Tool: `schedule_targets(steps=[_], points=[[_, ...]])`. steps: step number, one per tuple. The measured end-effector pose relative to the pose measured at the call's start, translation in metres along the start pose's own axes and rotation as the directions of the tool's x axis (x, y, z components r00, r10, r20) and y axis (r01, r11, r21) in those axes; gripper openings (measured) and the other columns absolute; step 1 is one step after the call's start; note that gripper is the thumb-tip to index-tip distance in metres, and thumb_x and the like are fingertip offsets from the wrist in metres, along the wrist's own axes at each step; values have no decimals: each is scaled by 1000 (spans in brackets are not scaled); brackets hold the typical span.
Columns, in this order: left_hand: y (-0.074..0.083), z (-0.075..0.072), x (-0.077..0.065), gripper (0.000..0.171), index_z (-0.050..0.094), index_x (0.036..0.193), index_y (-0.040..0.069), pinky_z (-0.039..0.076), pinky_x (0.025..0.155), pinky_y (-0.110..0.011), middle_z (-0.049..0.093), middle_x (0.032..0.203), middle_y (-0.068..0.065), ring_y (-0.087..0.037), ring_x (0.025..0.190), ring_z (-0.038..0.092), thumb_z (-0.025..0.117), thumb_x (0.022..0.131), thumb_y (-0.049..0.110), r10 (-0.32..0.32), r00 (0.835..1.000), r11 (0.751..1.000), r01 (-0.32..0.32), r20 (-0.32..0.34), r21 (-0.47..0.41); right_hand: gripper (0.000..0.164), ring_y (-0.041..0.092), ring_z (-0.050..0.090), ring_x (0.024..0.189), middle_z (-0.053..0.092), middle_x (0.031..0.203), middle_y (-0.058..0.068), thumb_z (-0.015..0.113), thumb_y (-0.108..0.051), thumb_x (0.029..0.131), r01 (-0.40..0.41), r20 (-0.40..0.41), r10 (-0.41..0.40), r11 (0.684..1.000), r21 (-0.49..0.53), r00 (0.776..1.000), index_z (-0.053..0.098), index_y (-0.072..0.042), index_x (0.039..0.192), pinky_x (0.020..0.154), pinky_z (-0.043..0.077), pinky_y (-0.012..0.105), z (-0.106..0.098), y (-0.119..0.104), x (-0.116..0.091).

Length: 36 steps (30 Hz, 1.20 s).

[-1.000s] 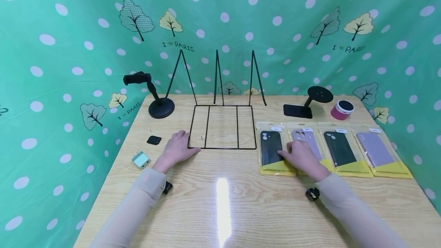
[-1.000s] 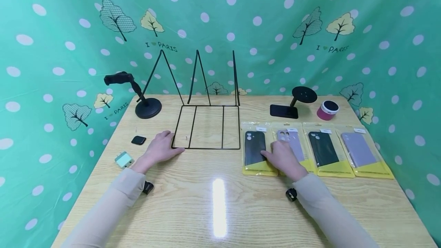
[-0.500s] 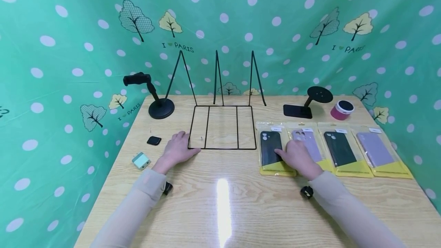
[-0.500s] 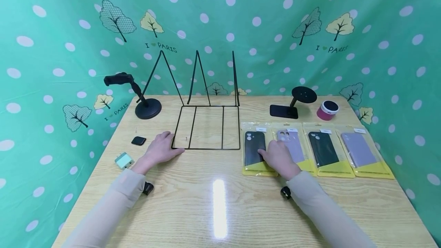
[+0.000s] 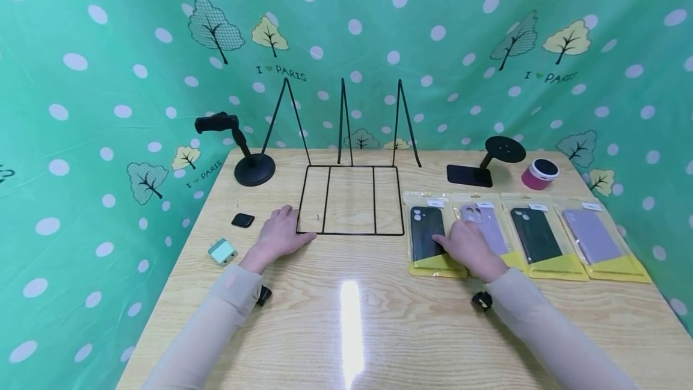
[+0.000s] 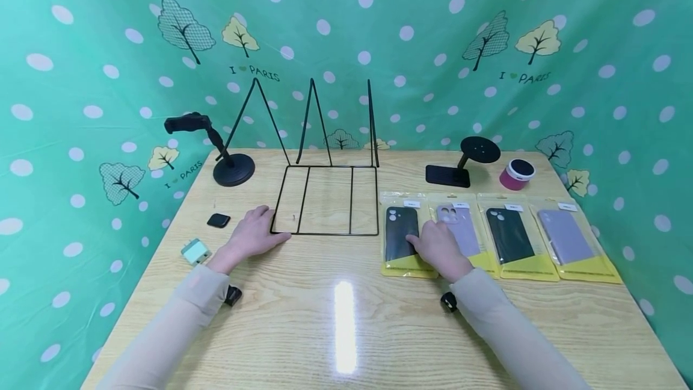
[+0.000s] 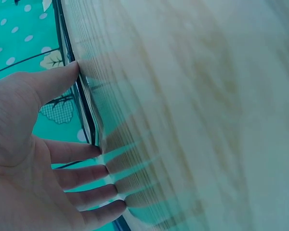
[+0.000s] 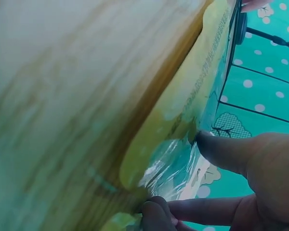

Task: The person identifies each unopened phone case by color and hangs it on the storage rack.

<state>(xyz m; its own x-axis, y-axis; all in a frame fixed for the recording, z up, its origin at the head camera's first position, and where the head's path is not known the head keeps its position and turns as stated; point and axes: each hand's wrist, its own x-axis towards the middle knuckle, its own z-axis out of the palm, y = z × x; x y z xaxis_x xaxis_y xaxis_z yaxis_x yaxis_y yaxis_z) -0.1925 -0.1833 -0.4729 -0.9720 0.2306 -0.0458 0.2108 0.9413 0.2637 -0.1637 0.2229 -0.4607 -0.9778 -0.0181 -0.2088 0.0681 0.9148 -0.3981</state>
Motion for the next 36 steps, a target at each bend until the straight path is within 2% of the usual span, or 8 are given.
schedule_targets(steps=[12, 15, 18, 21, 23, 29, 36], points=[[0, 0, 1, 80, 48, 132, -10, 40, 89, -56, 42, 134, -28, -45, 118, 42, 65, 85, 51, -6, 1000, 1000, 6, 11, 7, 41, 13, 43, 41, 45, 50, 2, 65, -28, 93, 76, -24, -76, 997, 4, 997, 55, -8, 57, 41, 37, 28, -1, 4, 5], [-1, 1, 2, 81, 46, 133, -10, 40, 89, -56, 42, 134, -28, -45, 118, 42, 65, 85, 52, -7, 1000, 1000, 7, 13, 5, 35, 14, 44, 43, 47, 51, 3, 63, -24, 94, 73, -37, -72, 997, 30, 997, 64, -6, 64, 42, 37, 29, 0, 5, 6], [-2, 3, 3, 82, 46, 133, -11, 40, 89, -56, 42, 133, -28, -45, 117, 42, 65, 84, 53, -3, 1000, 1000, 3, 6, 4, 26, 15, 46, 47, 54, 57, 3, 61, -18, 94, 79, -73, -75, 995, 66, 995, 72, -2, 77, 45, 37, 30, 2, 7, 7], [-3, 4, 3, 82, 47, 132, -11, 41, 88, -56, 43, 132, -28, -45, 116, 43, 65, 84, 53, 4, 1000, 1000, -4, -4, 9, 20, 16, 48, 52, 62, 68, 5, 62, -13, 93, 94, -113, -83, 991, 92, 990, 74, 1, 87, 48, 39, 31, 3, 9, 9], [-4, 5, 2, 82, 47, 131, -11, 41, 87, -55, 43, 132, -28, -45, 116, 44, 65, 84, 53, 7, 1000, 1000, -7, -5, 11, 18, 17, 50, 55, 65, 74, 6, 62, -11, 92, 98, -126, -85, 990, 103, 988, 73, 2, 88, 50, 40, 31, 4, 10, 11], [-5, 6, 3, 82, 47, 132, -11, 41, 88, -55, 43, 132, -28, -44, 115, 44, 65, 84, 53, 11, 1000, 1000, -11, -9, 11, 15, 18, 53, 60, 65, 77, 5, 64, -13, 91, 53, -118, -37, 989, 141, 992, 73, -2, 86, 52, 42, 32, 3, 13, 15], [-4, 5, 3, 84, 45, 134, -10, 41, 89, -55, 42, 134, -28, -44, 117, 43, 64, 85, 54, 8, 1000, 1000, -8, -5, 10, 15, 21, 55, 69, 65, 88, 9, 63, -14, 91, 9, -120, 15, 982, 191, 993, 73, -4, 94, 55, 44, 32, -2, 11, 12]])
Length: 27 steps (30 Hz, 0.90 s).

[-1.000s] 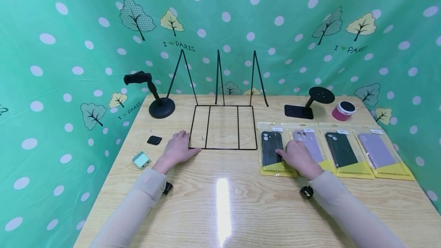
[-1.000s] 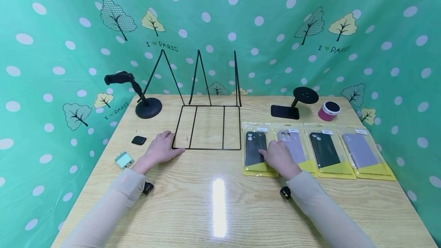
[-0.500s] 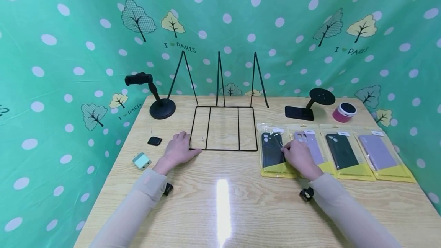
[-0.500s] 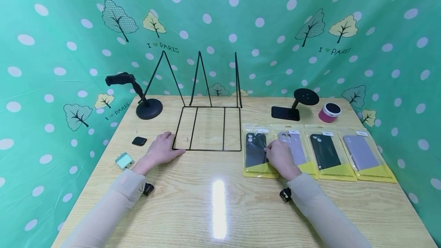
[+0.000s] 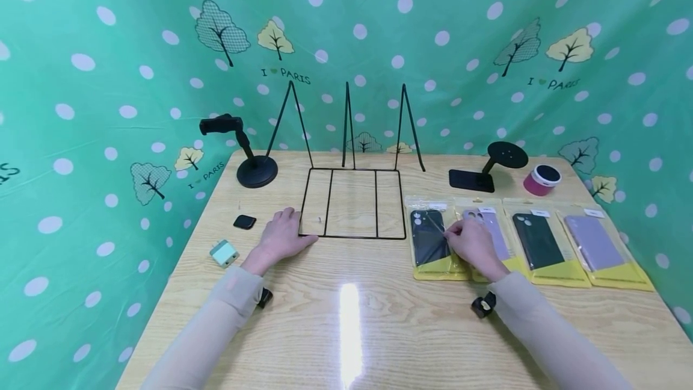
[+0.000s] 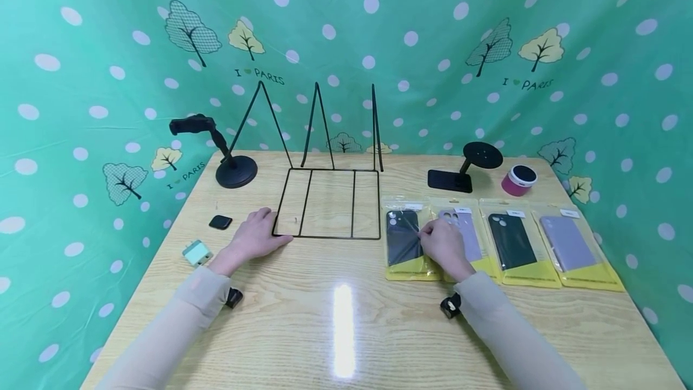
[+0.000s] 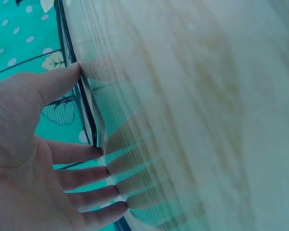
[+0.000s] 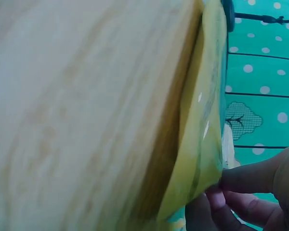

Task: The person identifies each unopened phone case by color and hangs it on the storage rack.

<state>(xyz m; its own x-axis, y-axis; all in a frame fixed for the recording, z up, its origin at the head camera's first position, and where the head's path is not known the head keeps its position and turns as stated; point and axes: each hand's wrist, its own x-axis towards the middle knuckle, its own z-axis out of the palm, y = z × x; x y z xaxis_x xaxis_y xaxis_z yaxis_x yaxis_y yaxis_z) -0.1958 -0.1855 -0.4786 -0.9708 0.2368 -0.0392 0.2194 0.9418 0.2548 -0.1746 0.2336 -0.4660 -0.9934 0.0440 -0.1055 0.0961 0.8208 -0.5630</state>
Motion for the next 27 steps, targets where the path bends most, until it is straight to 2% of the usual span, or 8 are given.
schedule_targets(steps=[2, 8, 15, 19, 27], points=[[0, 0, -1, 84, 45, 134, -11, 41, 89, -55, 42, 134, -28, -45, 117, 43, 64, 85, 54, -1, 1000, 1000, 1, 6, 2, 15, 22, 56, 73, 65, 89, 10, 63, -14, 91, 9, -21, -9, 1000, 9, 1000, 72, -3, 95, 57, 45, 33, -1, 0, -2], [0, 0, -1, 84, 43, 136, -10, 41, 89, -55, 41, 135, -28, -44, 118, 42, 62, 86, 55, -5, 1000, 1000, 4, 25, 23, 13, 23, 58, 78, 68, 86, 10, 67, -11, 88, 112, -115, -107, 993, 31, 988, 73, -1, 93, 63, 46, 35, -3, 1, -6], [0, 1, 0, 85, 42, 137, -9, 41, 89, -55, 40, 136, -27, -44, 119, 42, 61, 86, 56, -3, 1000, 1000, 3, 25, 28, 10, 19, 54, 67, 67, 79, 6, 72, -12, 86, 197, -211, -182, 979, 50, 960, 74, -3, 90, 54, 43, 32, -7, 1, -12], [0, 3, -1, 84, 43, 136, -10, 42, 88, -54, 41, 135, -27, -44, 117, 43, 62, 86, 56, -3, 1000, 999, 2, 24, 32, 12, 17, 55, 66, 65, 79, 3, 72, -16, 87, 213, -216, -194, 974, 70, 957, 75, -6, 92, 53, 45, 31, -12, -5, -18], [-1, 3, 0, 83, 44, 135, -10, 42, 88, -55, 42, 134, -27, -44, 116, 43, 62, 86, 55, 4, 1000, 1000, -4, 11, 28, 14, 18, 61, 74, 67, 89, 4, 70, -22, 89, 185, -169, -158, 970, 157, 973, 72, -10, 97, 60, 51, 30, -18, -19, -26]])
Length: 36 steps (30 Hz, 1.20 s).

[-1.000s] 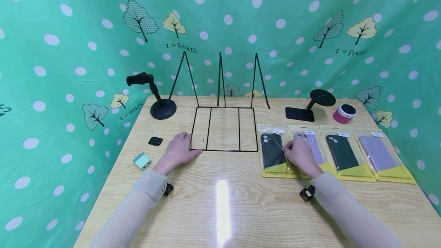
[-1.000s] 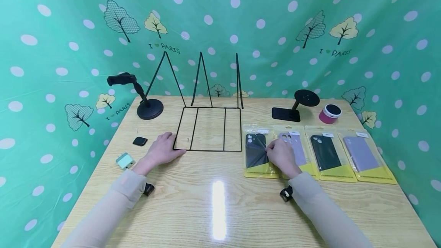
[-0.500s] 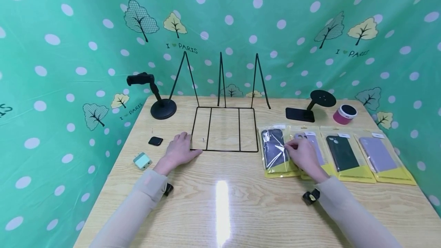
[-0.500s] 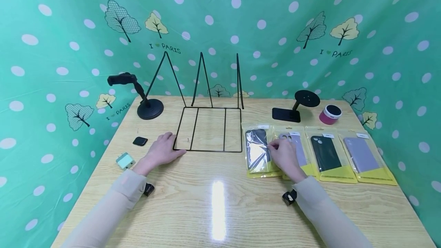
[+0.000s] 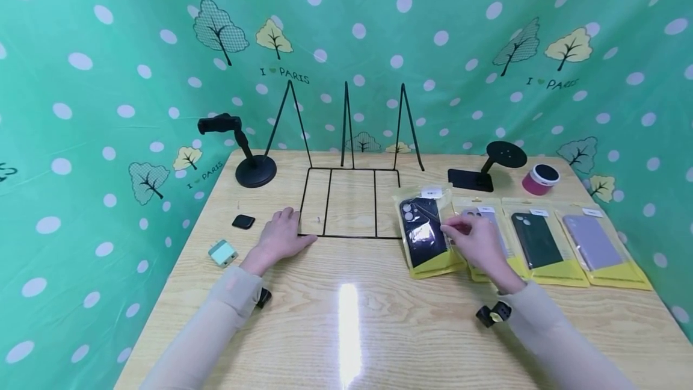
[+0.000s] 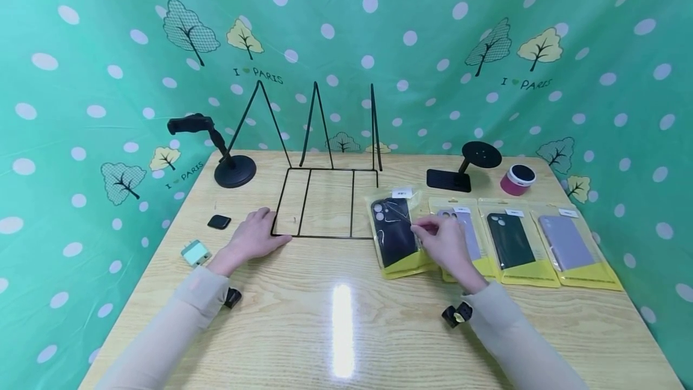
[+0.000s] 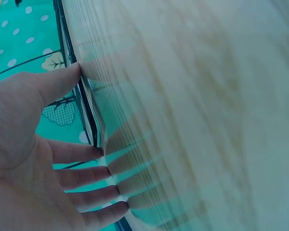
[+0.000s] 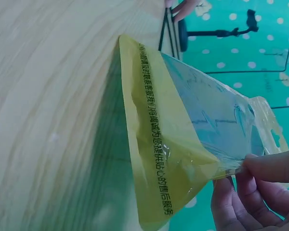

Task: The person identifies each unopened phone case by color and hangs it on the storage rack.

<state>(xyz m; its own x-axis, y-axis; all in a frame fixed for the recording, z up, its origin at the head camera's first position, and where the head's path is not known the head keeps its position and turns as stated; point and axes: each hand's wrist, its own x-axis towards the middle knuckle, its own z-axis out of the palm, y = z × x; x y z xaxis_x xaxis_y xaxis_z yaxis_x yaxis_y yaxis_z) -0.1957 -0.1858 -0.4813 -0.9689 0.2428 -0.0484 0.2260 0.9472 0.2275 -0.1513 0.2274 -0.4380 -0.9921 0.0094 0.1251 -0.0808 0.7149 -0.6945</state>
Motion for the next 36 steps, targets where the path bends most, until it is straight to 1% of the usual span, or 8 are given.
schedule_targets(steps=[4, 10, 14, 16, 19, 26, 31, 36], points=[[0, -1, 0, 83, 44, 135, -10, 42, 87, -55, 42, 134, -28, -44, 116, 43, 63, 86, 55, 5, 1000, 1000, -5, 0, 4, 15, 20, 62, 78, 66, 94, 7, 70, -20, 89, -14, 12, 13, 996, 91, 1000, 72, -9, 98, 62, 53, 26, -1, -11, -3], [1, -1, 0, 84, 44, 135, -10, 41, 89, -55, 42, 134, -27, -44, 117, 43, 62, 86, 55, 2, 1000, 1000, -2, 10, 5, 16, 20, 64, 76, 67, 92, 8, 71, -19, 88, -20, 38, 12, 976, 216, 999, 73, -6, 97, 63, 54, 26, 0, -29, -8], [2, -3, 0, 84, 44, 135, -10, 41, 90, -55, 41, 135, -28, -44, 118, 42, 62, 86, 55, -3, 1000, 1000, 3, 14, 1, 17, 23, 67, 77, 68, 93, 12, 71, -15, 87, -26, 73, 1, 938, 347, 997, 72, -1, 99, 65, 55, 30, 0, -43, -11], [2, -4, 0, 83, 44, 135, -10, 41, 89, -55, 41, 135, -28, -45, 117, 42, 62, 86, 55, -1, 1000, 1000, 1, 12, 5, 17, 26, 68, 77, 68, 93, 15, 72, -12, 87, -11, 79, -23, 914, 407, 997, 72, 1, 98, 66, 55, 33, 0, -50, -13], [2, -4, 0, 83, 44, 135, -10, 41, 88, -55, 41, 134, -28, -45, 117, 42, 62, 86, 54, -3, 1000, 1000, 3, 11, 7, 17, 28, 68, 77, 68, 92, 17, 72, -9, 86, 16, 79, -60, 884, 467, 995, 71, 4, 97, 66, 55, 34, 1, -60, -15], [1, -3, -1, 85, 41, 137, -10, 41, 89, -55, 39, 136, -29, -46, 119, 41, 61, 87, 56, -8, 999, 1000, 7, 38, 25, 15, 26, 68, 75, 69, 90, 17, 73, -5, 85, 40, 89, -104, 839, 543, 991, 71, 6, 95, 65, 55, 37, 5, -77, -22], [2, -4, -2, 84, 43, 135, -11, 42, 87, -55, 40, 135, -29, -46, 118, 42, 61, 87, 55, 0, 1000, 999, -1, 31, 33, 12, 30, 68, 71, 69, 86, 16, 74, -4, 83, 73, 72, -137, 822, 565, 988, 72, 6, 90, 63, 55, 38, 8, -89, -27], [2, -5, -1, 83, 43, 135, -10, 42, 87, -55, 40, 135, -28, -45, 118, 42, 61, 87, 55, 2, 1000, 999, -3, 31, 32, 9, 27, 69, 70, 69, 84, 15, 74, -3, 83, 98, 63, -164, 812, 576, 985, 73, 5, 89, 61, 55, 36, 9, -99, -29]])
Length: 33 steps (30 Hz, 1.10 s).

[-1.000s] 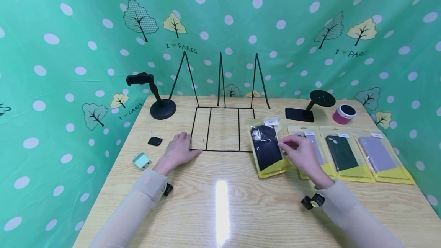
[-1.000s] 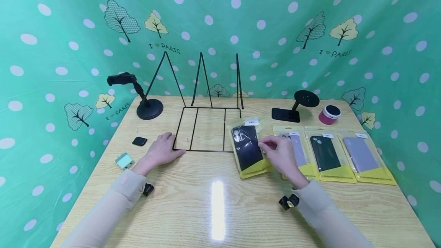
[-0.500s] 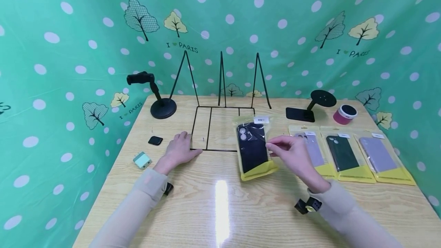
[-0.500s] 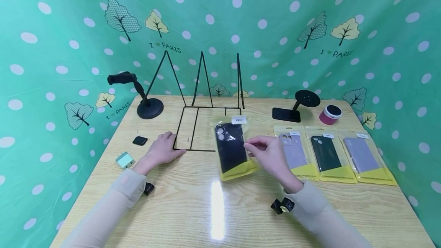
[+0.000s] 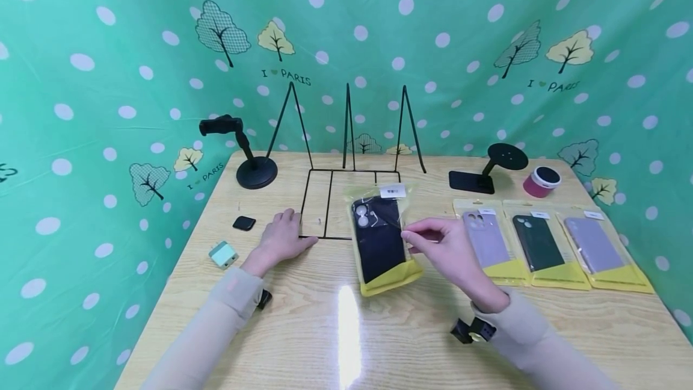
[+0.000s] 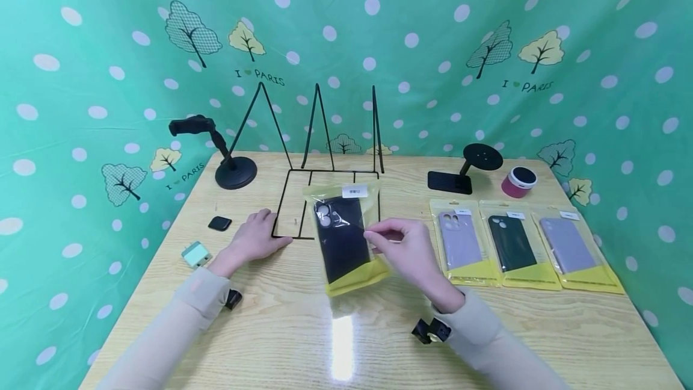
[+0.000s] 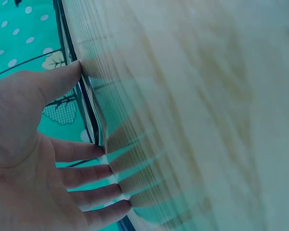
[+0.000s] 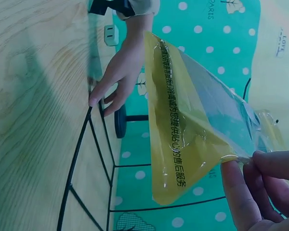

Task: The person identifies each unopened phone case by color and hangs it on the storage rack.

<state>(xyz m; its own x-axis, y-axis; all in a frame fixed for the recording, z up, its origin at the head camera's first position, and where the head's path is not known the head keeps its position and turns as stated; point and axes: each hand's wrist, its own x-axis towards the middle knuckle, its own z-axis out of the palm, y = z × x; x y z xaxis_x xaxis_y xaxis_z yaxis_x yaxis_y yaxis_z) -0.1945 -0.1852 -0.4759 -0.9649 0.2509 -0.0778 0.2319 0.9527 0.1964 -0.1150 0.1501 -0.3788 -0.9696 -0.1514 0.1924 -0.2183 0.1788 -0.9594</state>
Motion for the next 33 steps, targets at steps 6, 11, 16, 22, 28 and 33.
schedule_targets(steps=[6, 11, 16, 22, 28, 33], points=[[-1, 1, 1, 84, 42, 135, -11, 42, 88, -55, 39, 136, -29, -46, 119, 41, 60, 87, 55, -8, 1000, 1000, 8, 10, 0, 9, 26, 69, 72, 70, 86, 13, 74, -4, 83, 24, 12, -24, 1000, 9, 1000, 73, 3, 89, 62, 55, 37, 6, -12, -1], [-1, 1, 1, 84, 42, 135, -11, 42, 88, -55, 39, 135, -30, -46, 118, 41, 61, 87, 55, -15, 1000, 1000, 15, 8, 1, 10, 26, 69, 71, 70, 86, 13, 73, -5, 84, 19, 27, -20, 999, 33, 999, 73, 3, 91, 63, 55, 38, 14, -22, 3], [-1, 1, 0, 81, 47, 130, -10, 43, 85, -56, 42, 131, -28, -46, 115, 44, 61, 86, 56, -6, 1000, 1000, 6, -5, 3, 10, 26, 69, 70, 70, 86, 12, 74, -4, 84, 20, 35, -21, 999, 27, 999, 73, 2, 91, 63, 55, 37, 22, -26, 8], [-1, 3, 1, 77, 51, 124, -10, 45, 81, -56, 46, 125, -26, -44, 110, 46, 63, 85, 55, 5, 1000, 1000, -5, -19, 6, 8, 35, 67, 69, 70, 85, 12, 72, -1, 84, 29, 55, -30, 1000, 9, 998, 73, 4, 90, 62, 55, 35, 30, -43, 10], [0, 2, 0, 77, 51, 123, -10, 44, 81, -57, 46, 125, -26, -44, 109, 46, 63, 85, 55, 3, 1000, 1000, -3, -23, 3, 8, 28, 68, 67, 70, 85, 10, 74, -4, 84, 28, 45, -28, 1000, 8, 999, 74, 1, 90, 61, 55, 34, 35, -31, 17], [1, 3, 1, 76, 51, 122, -9, 44, 82, -57, 46, 124, -26, -44, 110, 46, 62, 86, 56, 0, 1000, 1000, 0, -15, -1, 8, 25, 67, 66, 70, 84, 10, 74, -5, 84, 48, 52, -49, 999, 21, 997, 74, 1, 89, 61, 55, 35, 36, -30, 21]])
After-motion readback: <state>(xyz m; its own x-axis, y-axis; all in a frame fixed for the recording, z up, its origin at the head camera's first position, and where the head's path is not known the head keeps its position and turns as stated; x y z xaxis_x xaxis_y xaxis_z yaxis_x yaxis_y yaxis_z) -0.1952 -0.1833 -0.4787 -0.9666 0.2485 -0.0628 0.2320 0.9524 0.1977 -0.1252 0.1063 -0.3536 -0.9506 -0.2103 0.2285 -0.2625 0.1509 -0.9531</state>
